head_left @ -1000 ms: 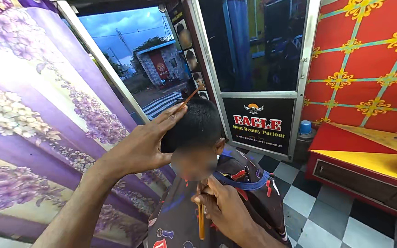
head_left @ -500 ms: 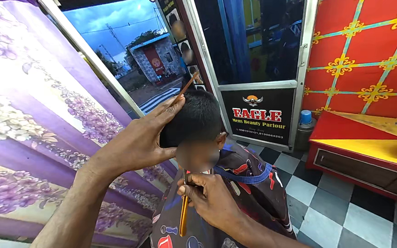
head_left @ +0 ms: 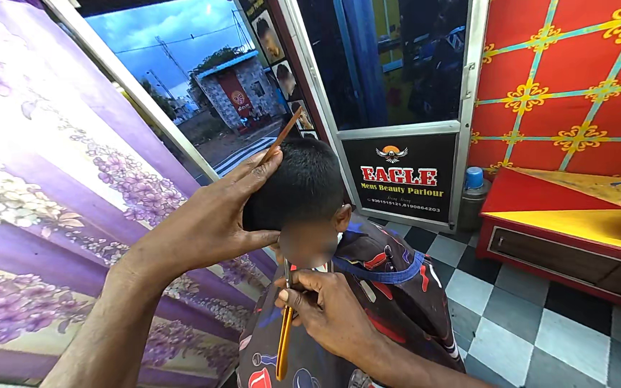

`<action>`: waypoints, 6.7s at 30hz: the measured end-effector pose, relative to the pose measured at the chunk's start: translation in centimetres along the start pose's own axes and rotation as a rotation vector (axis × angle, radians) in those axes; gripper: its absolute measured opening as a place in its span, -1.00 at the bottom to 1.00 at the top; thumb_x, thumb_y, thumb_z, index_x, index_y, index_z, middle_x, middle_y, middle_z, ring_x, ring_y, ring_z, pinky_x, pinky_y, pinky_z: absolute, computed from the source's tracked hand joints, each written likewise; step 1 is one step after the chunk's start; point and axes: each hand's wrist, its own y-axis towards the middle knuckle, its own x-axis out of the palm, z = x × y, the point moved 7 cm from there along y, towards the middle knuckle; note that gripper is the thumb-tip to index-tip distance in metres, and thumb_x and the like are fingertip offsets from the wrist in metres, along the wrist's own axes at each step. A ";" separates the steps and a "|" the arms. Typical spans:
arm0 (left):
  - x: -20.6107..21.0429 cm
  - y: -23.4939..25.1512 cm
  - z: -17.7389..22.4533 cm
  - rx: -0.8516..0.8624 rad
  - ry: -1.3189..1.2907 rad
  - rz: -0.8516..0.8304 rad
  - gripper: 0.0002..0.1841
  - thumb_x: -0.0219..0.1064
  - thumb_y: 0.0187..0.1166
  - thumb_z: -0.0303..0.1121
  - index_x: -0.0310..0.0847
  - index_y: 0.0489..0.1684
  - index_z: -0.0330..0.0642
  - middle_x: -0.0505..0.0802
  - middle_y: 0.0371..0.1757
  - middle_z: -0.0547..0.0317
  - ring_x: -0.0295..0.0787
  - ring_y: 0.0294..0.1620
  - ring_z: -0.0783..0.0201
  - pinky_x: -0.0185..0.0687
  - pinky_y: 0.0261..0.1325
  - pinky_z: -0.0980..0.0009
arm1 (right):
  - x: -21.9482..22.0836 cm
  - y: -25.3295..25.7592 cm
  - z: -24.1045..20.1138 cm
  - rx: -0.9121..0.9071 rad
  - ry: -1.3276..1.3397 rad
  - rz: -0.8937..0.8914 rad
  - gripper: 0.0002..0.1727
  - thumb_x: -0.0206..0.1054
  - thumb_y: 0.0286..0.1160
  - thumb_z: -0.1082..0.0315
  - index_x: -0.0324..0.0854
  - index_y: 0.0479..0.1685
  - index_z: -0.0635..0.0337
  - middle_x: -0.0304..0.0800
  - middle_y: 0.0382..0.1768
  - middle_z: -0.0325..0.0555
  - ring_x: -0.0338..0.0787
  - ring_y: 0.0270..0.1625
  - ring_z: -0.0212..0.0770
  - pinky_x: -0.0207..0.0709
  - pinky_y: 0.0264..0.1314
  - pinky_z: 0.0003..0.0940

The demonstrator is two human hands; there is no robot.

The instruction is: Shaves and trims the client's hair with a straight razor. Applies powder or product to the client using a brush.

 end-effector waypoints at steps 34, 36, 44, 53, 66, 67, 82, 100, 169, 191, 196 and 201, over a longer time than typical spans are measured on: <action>0.1 -0.1 -0.3 -0.011 -0.007 0.025 0.13 0.54 0.18 0.26 0.08 0.91 0.15 0.27 0.86 0.17 0.46 0.66 0.26 0.65 0.43 0.16 | -0.6 0.2 1.2 0.023 0.106 0.122 -0.73 0.26 0.74 0.26 0.77 0.11 0.23 0.93 -0.10 -0.15 0.94 -0.10 -0.31 0.88 -0.03 -0.39; 0.1 -0.1 -0.3 -0.013 -0.018 0.027 0.13 0.53 0.18 0.26 0.08 0.91 0.15 0.26 0.87 0.19 0.41 0.71 0.26 0.60 0.51 0.15 | -0.4 0.2 1.1 0.009 0.042 0.095 -0.70 0.24 0.74 0.22 0.78 0.14 0.20 0.93 -0.09 -0.19 0.93 -0.11 -0.35 0.85 -0.03 -0.40; 0.2 -0.2 -0.3 -0.008 -0.008 0.025 0.13 0.52 0.19 0.26 0.08 0.91 0.14 0.26 0.87 0.20 0.40 0.70 0.31 0.61 0.50 0.22 | -0.8 0.3 1.3 0.050 0.225 0.148 -0.75 0.24 0.75 0.33 0.75 0.12 0.26 0.93 -0.07 -0.09 0.95 -0.06 -0.24 0.89 -0.02 -0.33; 0.1 -0.3 -0.2 -0.003 -0.013 0.043 0.11 0.53 0.18 0.22 0.12 0.90 0.13 0.27 0.86 0.19 0.49 0.63 0.30 0.69 0.37 0.24 | -0.6 0.4 1.1 0.039 0.215 0.125 -0.74 0.24 0.74 0.32 0.75 0.15 0.27 0.93 -0.08 -0.11 0.95 -0.08 -0.27 0.88 -0.04 -0.36; 0.7 -1.0 1.2 -0.167 0.106 0.106 0.21 0.49 0.16 0.38 0.01 0.94 0.04 0.17 0.90 0.12 0.78 0.24 -0.03 0.74 -0.14 -0.11 | 0.8 -0.3 0.9 -0.030 0.416 0.120 -0.78 0.22 0.75 0.40 0.69 0.09 0.37 0.90 -0.06 0.00 0.94 -0.03 -0.15 0.89 0.01 -0.23; 0.7 -1.0 1.3 -0.168 0.108 0.111 0.20 0.50 0.18 0.34 0.03 0.93 0.02 0.18 0.90 0.11 0.78 0.23 -0.03 0.74 -0.15 -0.10 | 1.0 -0.2 1.0 0.002 0.430 0.105 -0.77 0.21 0.76 0.40 0.68 0.11 0.37 0.90 -0.06 0.00 0.94 -0.03 -0.14 0.89 0.02 -0.22; -0.1 -1.0 1.8 -0.094 0.130 0.110 0.11 0.37 0.20 0.40 0.14 0.89 0.10 0.33 0.83 0.13 0.67 0.48 0.12 0.76 0.08 -0.01 | 2.0 -0.8 0.6 -0.101 0.385 0.076 -0.77 0.24 0.74 0.39 0.71 0.07 0.38 0.89 -0.09 -0.03 0.92 -0.06 -0.21 0.87 -0.02 -0.29; 0.0 -0.9 1.8 -0.105 0.136 0.121 0.11 0.35 0.22 0.38 0.15 0.88 0.00 0.33 0.82 0.06 0.73 0.36 0.10 0.76 -0.01 0.01 | 2.6 0.0 -0.4 -0.027 0.584 0.087 -0.76 0.20 0.76 0.43 0.66 0.12 0.44 0.89 -0.08 0.06 0.94 -0.05 -0.11 0.89 -0.01 -0.22; 3.6 -7.5 3.2 -0.321 0.079 0.299 0.21 0.48 0.18 0.33 -0.06 0.95 0.07 0.08 0.93 0.14 0.52 0.62 0.10 0.70 0.24 0.04 | -5.4 -3.0 2.0 -0.277 -0.556 -0.090 -0.75 0.24 0.72 0.20 0.78 -0.10 0.15 0.83 -0.28 -0.11 0.84 -0.24 -0.19 0.73 -0.15 -0.16; 4.0 -5.2 3.1 -0.354 0.153 0.290 0.22 0.65 0.14 -0.20 -0.13 0.95 -0.12 -0.04 0.95 0.05 0.69 0.36 -0.14 0.74 -0.06 -0.09 | -4.7 1.5 2.5 -0.195 -0.628 0.047 -0.88 0.39 0.56 0.28 0.83 -0.20 0.04 0.83 -0.35 -0.24 0.79 -0.35 -0.28 0.69 -0.28 -0.24; 4.0 -5.4 3.0 -0.354 0.167 0.289 0.19 0.62 0.23 -0.06 -0.12 0.95 -0.13 -0.03 0.95 0.04 0.67 0.41 -0.11 0.74 0.03 -0.07 | -5.0 1.4 2.8 -0.186 -0.624 0.082 -0.88 0.40 0.57 0.26 0.83 -0.16 0.04 0.84 -0.33 -0.24 0.80 -0.34 -0.29 0.71 -0.25 -0.25; 4.0 -5.6 2.8 -0.354 0.163 0.292 0.20 0.62 0.22 -0.05 -0.14 0.95 -0.12 -0.03 0.95 0.01 0.70 0.37 -0.11 0.75 -0.01 -0.06 | -4.5 1.3 2.7 -0.249 -0.633 0.068 -0.87 0.39 0.57 0.30 0.85 -0.12 0.04 0.86 -0.30 -0.22 0.82 -0.31 -0.27 0.73 -0.22 -0.24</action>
